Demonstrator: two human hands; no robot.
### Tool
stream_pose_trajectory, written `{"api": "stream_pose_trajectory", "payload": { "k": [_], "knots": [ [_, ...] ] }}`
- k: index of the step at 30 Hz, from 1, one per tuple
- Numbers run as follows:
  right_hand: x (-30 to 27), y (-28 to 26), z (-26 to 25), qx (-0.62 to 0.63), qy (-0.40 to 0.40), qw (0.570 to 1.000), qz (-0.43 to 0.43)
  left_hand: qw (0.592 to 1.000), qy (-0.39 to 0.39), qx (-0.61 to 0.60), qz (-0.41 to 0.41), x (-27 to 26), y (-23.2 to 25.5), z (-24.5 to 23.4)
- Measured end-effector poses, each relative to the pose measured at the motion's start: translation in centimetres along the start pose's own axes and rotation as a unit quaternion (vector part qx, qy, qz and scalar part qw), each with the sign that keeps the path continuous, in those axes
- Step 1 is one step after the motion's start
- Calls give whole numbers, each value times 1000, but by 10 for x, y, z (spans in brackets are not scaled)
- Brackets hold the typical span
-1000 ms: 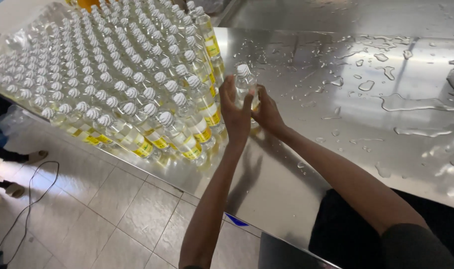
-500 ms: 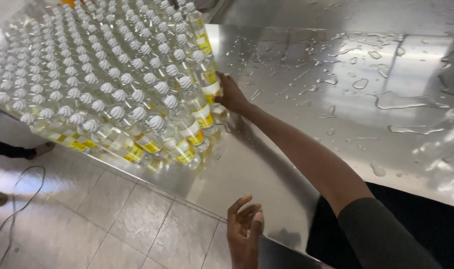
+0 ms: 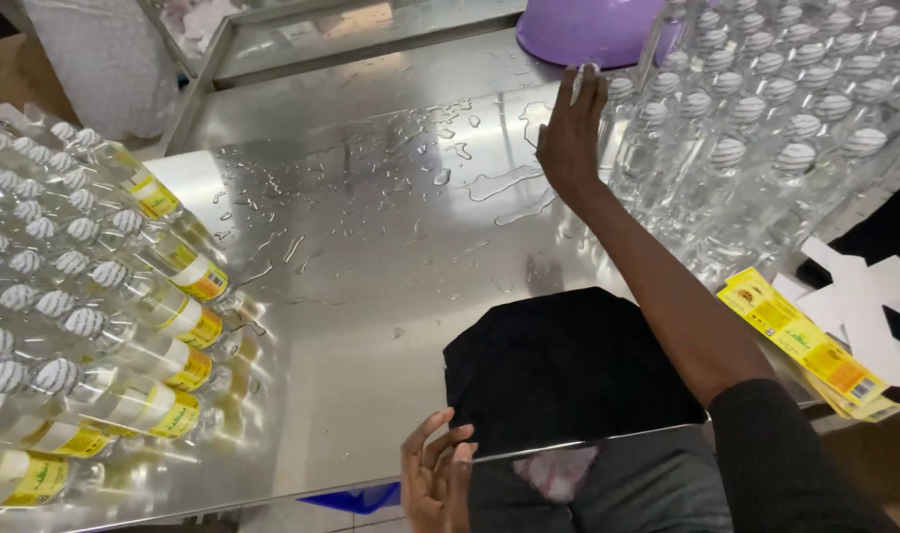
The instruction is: Manually peeling adhesive labels and applying them to clear plastic bottles on a production table.
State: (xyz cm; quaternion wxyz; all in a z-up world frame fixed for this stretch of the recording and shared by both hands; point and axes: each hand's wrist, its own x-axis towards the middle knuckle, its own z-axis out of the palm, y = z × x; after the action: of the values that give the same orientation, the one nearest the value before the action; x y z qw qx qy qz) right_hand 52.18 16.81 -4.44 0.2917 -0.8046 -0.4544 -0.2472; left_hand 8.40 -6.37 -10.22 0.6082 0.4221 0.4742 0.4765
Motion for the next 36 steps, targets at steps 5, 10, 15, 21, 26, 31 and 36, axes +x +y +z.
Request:
{"api": "stream_pose_trajectory", "payload": {
  "k": [5,10,15,21,26,31,36],
  "knots": [
    [92,83,44,-163,-11,986,-4,993,2,54,101,-22,-4,-2],
    [171,133,73,-160,-257,951,59,991,42,78,103,-24,-28,-18],
    [171,115,61,-121,-353,926,57,996,16,88,-21,-18,-45,-26],
    [141,77,23,-36,-304,948,82,994,50,99,-15,-30,-12,-10],
    [118,46,5,25,-310,950,27,989,48,131,37,-29,-6,-5],
    [82,-1,-54,93,-316,941,-73,955,-15,158,249,-6,20,13],
    [23,-51,-169,178,-406,891,-93,938,-158,256,171,38,70,56]
  ]
}}
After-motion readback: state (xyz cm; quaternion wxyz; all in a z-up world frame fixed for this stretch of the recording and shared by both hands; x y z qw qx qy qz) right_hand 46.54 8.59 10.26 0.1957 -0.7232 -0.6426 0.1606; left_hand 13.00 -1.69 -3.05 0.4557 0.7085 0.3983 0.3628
